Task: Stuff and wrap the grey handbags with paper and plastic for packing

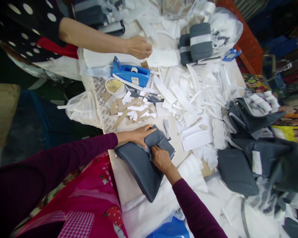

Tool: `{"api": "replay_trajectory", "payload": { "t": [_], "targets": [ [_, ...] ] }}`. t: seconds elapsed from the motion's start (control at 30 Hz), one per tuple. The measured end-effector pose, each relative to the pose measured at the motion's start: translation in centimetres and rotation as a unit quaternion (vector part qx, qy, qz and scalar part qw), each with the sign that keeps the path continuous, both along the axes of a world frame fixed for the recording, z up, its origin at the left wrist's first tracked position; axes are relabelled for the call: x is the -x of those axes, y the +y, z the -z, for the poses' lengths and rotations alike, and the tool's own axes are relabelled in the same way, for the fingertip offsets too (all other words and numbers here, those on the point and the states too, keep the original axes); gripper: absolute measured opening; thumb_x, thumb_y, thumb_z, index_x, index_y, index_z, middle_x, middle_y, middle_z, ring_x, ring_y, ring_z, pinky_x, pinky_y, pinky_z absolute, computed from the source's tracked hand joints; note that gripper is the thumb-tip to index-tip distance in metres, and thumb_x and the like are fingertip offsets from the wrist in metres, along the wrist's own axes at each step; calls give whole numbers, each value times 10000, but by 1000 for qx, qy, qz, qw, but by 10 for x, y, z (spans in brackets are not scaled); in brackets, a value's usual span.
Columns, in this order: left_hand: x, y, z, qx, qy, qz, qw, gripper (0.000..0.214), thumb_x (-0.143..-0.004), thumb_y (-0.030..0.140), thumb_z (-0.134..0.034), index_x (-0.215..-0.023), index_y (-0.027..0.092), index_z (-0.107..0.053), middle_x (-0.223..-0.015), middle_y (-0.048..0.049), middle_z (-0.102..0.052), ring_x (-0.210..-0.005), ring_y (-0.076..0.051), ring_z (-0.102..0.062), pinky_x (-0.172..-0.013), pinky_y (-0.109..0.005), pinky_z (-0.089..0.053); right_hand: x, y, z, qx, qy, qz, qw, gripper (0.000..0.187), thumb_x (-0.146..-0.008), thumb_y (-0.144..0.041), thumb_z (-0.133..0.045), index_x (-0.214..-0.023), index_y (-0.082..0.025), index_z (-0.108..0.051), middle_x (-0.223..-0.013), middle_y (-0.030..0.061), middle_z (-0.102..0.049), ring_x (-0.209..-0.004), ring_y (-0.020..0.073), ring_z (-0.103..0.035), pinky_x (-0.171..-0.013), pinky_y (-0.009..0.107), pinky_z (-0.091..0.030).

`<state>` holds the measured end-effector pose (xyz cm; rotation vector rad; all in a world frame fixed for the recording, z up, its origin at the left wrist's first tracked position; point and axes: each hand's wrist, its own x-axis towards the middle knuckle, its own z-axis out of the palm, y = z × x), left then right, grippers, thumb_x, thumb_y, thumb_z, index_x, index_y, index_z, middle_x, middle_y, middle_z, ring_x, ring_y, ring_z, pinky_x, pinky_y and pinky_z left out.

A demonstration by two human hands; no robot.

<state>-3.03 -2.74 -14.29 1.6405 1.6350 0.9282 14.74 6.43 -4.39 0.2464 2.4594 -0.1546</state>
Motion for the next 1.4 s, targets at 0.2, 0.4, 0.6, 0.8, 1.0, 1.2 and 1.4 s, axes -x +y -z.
{"api": "replay_trajectory", "payload": {
  "t": [0.2, 0.4, 0.6, 0.8, 1.0, 1.2, 1.4],
  "targets": [
    [0, -2, -9, 37, 22, -8, 999, 1189, -546, 391, -854, -1474, 155, -149, -1487, -229, -190, -1400, -387, -167, -1117, -462, -255, 9, -1, 17, 5, 4, -21, 1000, 245, -872, -110, -392, -1045, -153, -559, -1047, 132, -634, -874, 228, -617, -690, 303, -426],
    [2, -5, -14, 48, 40, -13, 998, 1170, -589, 294, -832, -1486, 207, -86, -1506, -204, -166, -1411, -350, -169, -1117, -462, -279, 15, -3, 27, 12, 16, 5, 1000, 294, -918, -115, -302, -1023, -128, -576, -1003, 172, -634, -811, 252, -608, -655, 348, -440],
    [0, -1, -48, 95, 182, -13, 979, 1051, -624, 345, -797, -1452, 156, -177, -1493, -240, -219, -1400, -398, -166, -1114, -563, -206, 13, -17, 21, -11, 85, 59, 995, 296, -923, -114, -321, -1014, -111, -602, -987, 163, -643, -832, 254, -604, -705, 367, -460],
    [-31, 5, -86, 50, 262, 112, 957, 504, -729, -6, -448, -1197, 164, -528, -1310, -124, -488, -1240, -251, -427, -1031, -402, -375, -5, -29, 0, -36, 195, 142, 970, 363, -827, -58, -436, -1157, -113, -577, -1115, 161, -625, -1022, 252, -560, -903, 397, -427],
    [-41, -3, -81, 55, 229, 115, 965, 650, -698, -47, -394, -1284, 216, -490, -1307, -79, -478, -1221, -211, -422, -1049, -371, -356, -92, -35, 4, 128, 464, 584, 653, 460, -731, -125, -392, -1142, -194, -589, -1163, 108, -601, -1110, 234, -528, -970, 409, -410],
    [-45, -6, -85, 101, 180, 103, 973, 486, -824, 107, -438, -1299, 194, -499, -1378, -102, -451, -1312, -246, -362, -1124, -423, -277, -111, -86, 23, 280, 411, 700, 512, 289, -633, -358, -570, -786, -134, -671, -660, 93, -648, -653, 281, -638, -626, 412, -522],
    [-33, -5, -86, 66, 28, 97, 993, 399, -890, 242, -418, -1271, 209, -532, -1287, -96, -502, -1233, -214, -452, -1104, -382, -322, -104, -108, 10, 335, 436, 648, 527, 474, -631, -565, -620, -942, -213, -681, -808, 86, -694, -857, 312, -644, -768, 449, -520]
  ]
}}
